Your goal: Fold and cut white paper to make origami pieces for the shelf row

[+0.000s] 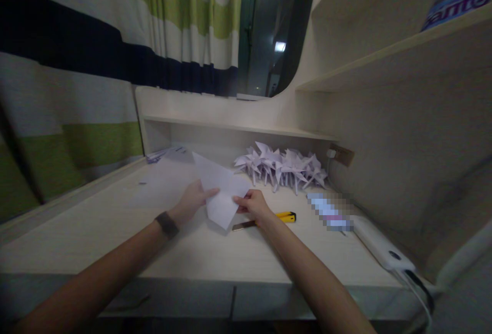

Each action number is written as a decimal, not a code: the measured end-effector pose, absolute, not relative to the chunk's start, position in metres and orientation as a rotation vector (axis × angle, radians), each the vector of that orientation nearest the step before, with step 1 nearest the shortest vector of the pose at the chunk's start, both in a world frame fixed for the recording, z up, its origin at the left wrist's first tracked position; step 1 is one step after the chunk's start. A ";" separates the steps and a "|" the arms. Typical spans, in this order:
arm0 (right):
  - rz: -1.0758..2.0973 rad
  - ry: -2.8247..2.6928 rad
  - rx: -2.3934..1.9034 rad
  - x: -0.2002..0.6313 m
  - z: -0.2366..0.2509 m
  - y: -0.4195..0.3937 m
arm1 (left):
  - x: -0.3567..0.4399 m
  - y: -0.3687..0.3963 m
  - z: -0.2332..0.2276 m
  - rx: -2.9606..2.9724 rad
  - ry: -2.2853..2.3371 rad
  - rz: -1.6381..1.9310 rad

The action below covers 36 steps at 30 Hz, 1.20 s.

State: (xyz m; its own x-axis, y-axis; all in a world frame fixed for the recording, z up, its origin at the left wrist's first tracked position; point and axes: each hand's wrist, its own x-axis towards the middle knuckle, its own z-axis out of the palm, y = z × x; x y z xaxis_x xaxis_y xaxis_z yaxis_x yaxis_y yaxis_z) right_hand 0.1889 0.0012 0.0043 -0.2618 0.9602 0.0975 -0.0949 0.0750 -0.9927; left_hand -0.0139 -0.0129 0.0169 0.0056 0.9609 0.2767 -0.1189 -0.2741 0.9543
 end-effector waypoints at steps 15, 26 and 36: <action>1.301 -1.263 -1.028 0.209 0.013 0.009 | -0.044 -0.005 0.019 1.348 1.039 1.381; 1.493 -1.084 -0.872 0.213 0.013 0.015 | -0.030 -0.011 0.010 1.554 1.236 1.015; 1.538 -1.310 -0.879 0.202 0.004 0.009 | -0.027 -0.008 -0.005 1.733 1.014 0.832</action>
